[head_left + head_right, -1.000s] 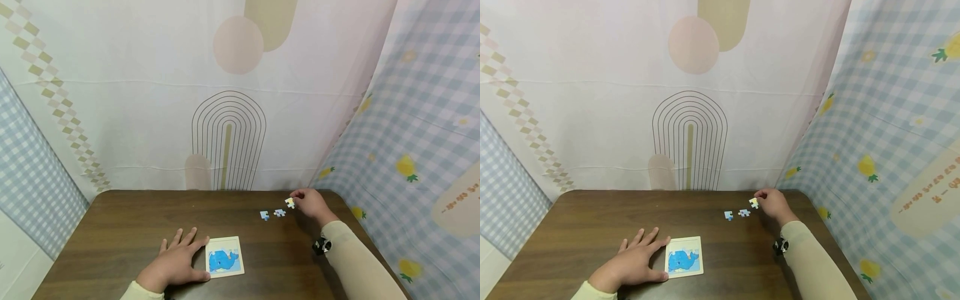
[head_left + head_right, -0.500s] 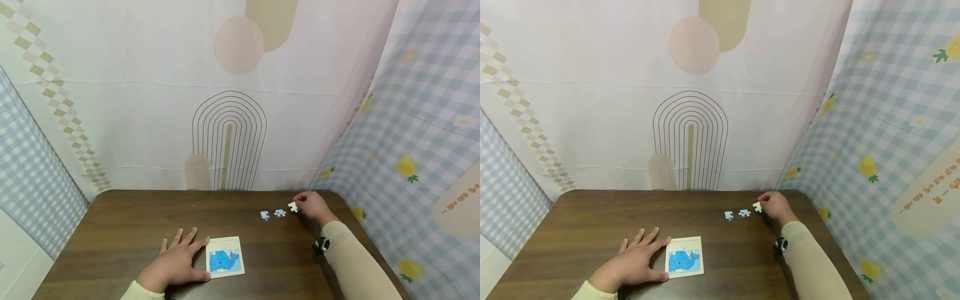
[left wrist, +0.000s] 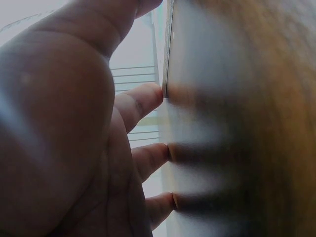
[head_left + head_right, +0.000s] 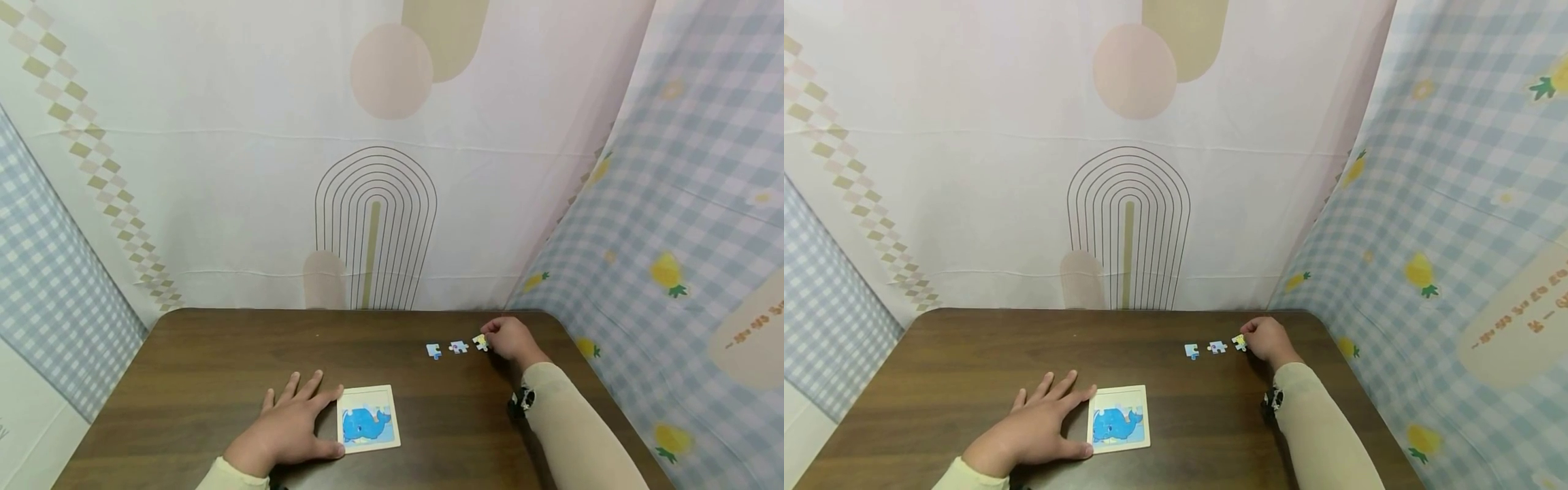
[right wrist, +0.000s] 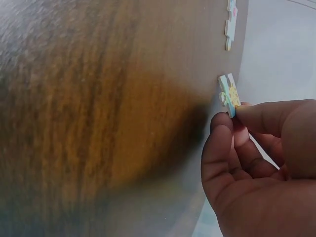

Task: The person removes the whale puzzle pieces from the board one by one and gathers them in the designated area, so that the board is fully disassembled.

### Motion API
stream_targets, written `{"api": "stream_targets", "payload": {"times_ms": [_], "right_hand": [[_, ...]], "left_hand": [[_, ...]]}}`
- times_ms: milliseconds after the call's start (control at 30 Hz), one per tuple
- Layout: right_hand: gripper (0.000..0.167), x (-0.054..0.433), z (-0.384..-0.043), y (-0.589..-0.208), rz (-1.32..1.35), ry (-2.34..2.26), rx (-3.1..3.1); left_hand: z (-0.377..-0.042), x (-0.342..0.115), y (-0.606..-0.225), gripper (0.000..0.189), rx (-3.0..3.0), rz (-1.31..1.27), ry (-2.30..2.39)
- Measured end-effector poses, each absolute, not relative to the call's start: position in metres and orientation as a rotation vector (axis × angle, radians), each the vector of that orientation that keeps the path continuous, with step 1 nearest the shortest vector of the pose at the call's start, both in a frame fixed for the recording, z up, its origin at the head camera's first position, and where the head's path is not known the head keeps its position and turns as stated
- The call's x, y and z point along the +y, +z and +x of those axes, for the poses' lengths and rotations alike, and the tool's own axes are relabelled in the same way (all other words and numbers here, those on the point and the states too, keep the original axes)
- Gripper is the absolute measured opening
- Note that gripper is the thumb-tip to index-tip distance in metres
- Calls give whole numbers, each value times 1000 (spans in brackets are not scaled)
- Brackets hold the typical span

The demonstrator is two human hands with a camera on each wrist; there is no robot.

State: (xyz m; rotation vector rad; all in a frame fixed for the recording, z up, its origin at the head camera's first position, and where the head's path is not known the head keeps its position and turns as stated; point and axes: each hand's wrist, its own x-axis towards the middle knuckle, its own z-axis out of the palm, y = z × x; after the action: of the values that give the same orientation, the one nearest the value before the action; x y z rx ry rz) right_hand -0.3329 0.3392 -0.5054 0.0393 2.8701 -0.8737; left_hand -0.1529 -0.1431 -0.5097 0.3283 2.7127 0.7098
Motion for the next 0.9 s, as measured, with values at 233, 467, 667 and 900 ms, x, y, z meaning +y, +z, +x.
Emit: {"api": "stream_targets", "payload": {"times_ms": [233, 467, 667, 900], "right_hand": [[21, 341, -336, -511, 101, -928, 2836], [21, 341, -338, -512, 91, -930, 2837], [22, 342, -339, -513, 91, -903, 2837], [21, 341, -339, -513, 80, -872, 2867]], "left_hand": [[-153, -143, -511, 107, 2714, 330, 709], [-153, -144, -510, 107, 2719, 329, 710], [-152, -144, -509, 107, 2721, 334, 712], [-151, -143, -507, 106, 2717, 332, 723]]}}
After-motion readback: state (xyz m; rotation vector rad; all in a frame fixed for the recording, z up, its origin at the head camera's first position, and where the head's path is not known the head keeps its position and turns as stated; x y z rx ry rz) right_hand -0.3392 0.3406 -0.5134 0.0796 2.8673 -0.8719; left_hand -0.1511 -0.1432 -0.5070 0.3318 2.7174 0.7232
